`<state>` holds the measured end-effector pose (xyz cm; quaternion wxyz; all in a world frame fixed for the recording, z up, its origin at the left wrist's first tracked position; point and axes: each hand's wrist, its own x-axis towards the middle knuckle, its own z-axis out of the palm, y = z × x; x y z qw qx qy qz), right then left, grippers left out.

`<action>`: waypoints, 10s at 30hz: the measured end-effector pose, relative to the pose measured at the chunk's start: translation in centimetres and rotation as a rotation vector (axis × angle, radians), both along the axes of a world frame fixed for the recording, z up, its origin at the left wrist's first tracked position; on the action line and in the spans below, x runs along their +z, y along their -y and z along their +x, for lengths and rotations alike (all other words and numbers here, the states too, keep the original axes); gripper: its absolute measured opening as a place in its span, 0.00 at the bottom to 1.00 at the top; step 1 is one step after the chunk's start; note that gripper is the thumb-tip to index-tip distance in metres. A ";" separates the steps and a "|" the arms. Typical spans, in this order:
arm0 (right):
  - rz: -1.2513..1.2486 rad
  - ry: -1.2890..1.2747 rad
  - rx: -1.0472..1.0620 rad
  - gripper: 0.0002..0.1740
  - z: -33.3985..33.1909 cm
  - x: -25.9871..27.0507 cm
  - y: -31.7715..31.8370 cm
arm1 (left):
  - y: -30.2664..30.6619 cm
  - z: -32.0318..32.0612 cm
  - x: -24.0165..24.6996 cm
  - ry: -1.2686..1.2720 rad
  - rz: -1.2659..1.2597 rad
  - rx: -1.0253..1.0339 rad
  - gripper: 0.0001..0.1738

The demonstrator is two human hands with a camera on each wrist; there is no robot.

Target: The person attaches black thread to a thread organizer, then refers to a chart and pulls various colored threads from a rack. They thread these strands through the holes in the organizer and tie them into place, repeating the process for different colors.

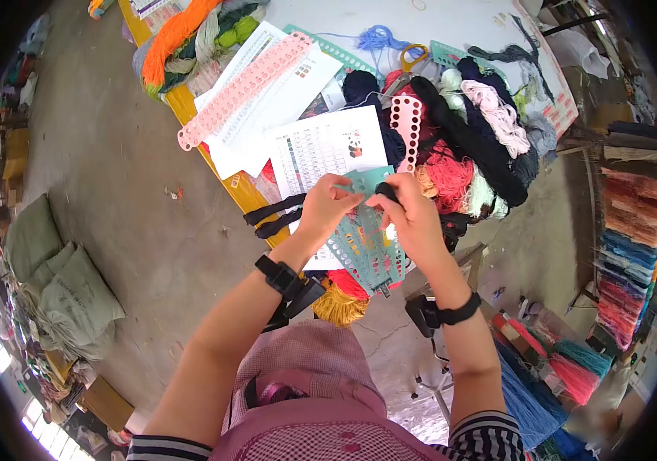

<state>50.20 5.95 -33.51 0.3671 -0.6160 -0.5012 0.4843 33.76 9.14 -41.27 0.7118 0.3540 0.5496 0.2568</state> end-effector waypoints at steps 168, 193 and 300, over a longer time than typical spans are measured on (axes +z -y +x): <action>0.106 0.434 0.484 0.17 -5.6 -8.0 -3.3 | 0.7 -7.7 -2.0 -0.508 0.486 -0.203 0.09; 0.098 0.587 0.208 0.39 -3.3 -6.4 4.6 | 12.0 -9.1 -1.1 0.131 -0.661 0.599 0.18; 0.912 0.719 -2.550 0.18 -13.5 36.2 160.2 | 125.3 33.6 33.3 0.586 -0.053 -1.565 0.12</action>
